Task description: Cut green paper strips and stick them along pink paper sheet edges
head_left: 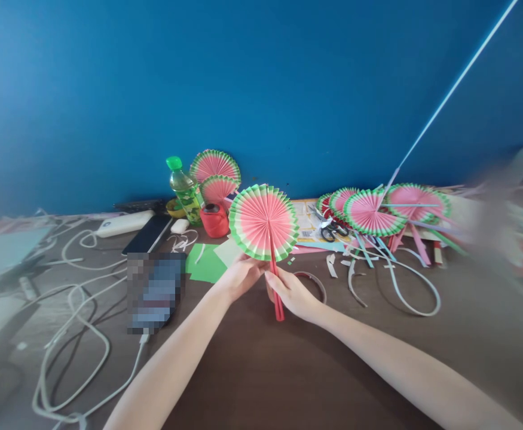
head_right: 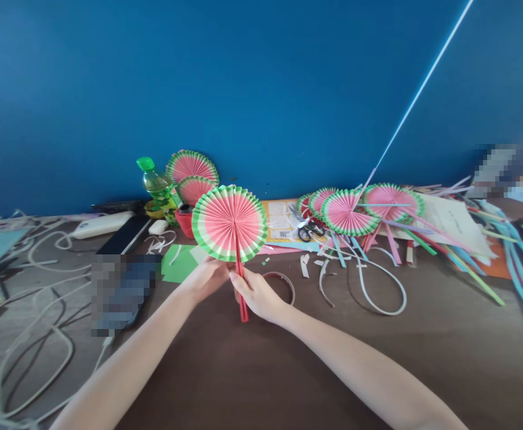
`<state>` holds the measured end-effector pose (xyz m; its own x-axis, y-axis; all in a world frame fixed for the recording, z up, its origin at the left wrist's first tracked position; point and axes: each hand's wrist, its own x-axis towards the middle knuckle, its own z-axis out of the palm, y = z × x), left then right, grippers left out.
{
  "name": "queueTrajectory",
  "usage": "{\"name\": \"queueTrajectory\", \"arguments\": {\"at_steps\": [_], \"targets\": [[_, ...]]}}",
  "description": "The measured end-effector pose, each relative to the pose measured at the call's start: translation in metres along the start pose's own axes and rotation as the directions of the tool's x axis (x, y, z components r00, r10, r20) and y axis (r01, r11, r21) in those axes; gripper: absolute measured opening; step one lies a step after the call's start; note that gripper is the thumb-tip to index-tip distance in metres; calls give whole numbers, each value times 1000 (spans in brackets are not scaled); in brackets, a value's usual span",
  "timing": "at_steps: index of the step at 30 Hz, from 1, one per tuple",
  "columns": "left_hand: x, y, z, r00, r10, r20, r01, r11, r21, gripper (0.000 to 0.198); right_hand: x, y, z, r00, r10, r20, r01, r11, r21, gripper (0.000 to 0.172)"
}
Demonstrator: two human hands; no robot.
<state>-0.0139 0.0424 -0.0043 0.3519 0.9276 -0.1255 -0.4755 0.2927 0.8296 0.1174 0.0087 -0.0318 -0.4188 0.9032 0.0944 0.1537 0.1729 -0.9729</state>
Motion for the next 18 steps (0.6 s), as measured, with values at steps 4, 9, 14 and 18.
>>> {"name": "queueTrajectory", "arguments": {"at_steps": [4, 9, 14, 18], "targets": [[-2, -1, -1, 997, -71, 19, 70, 997, 16, 6, 0, 0, 0, 1000, 9, 13, -9, 1000, 13, 37], [-2, -6, -7, 993, -103, 58, 103, 995, 2, 7, 0, -1, 1, 999, 19, 30, -20, 1000, 21, 40], [-1, -10, -8, 986, -149, 74, 149, 989, 5, 9, 0, -1, 1, 998, 14, 57, -14, 1000, 3, 41], [-2, -11, -4, 990, -136, 20, 136, 991, 1, 5, 1, 3, 1, 999, 24, 36, -23, 1000, -21, 36]]}}
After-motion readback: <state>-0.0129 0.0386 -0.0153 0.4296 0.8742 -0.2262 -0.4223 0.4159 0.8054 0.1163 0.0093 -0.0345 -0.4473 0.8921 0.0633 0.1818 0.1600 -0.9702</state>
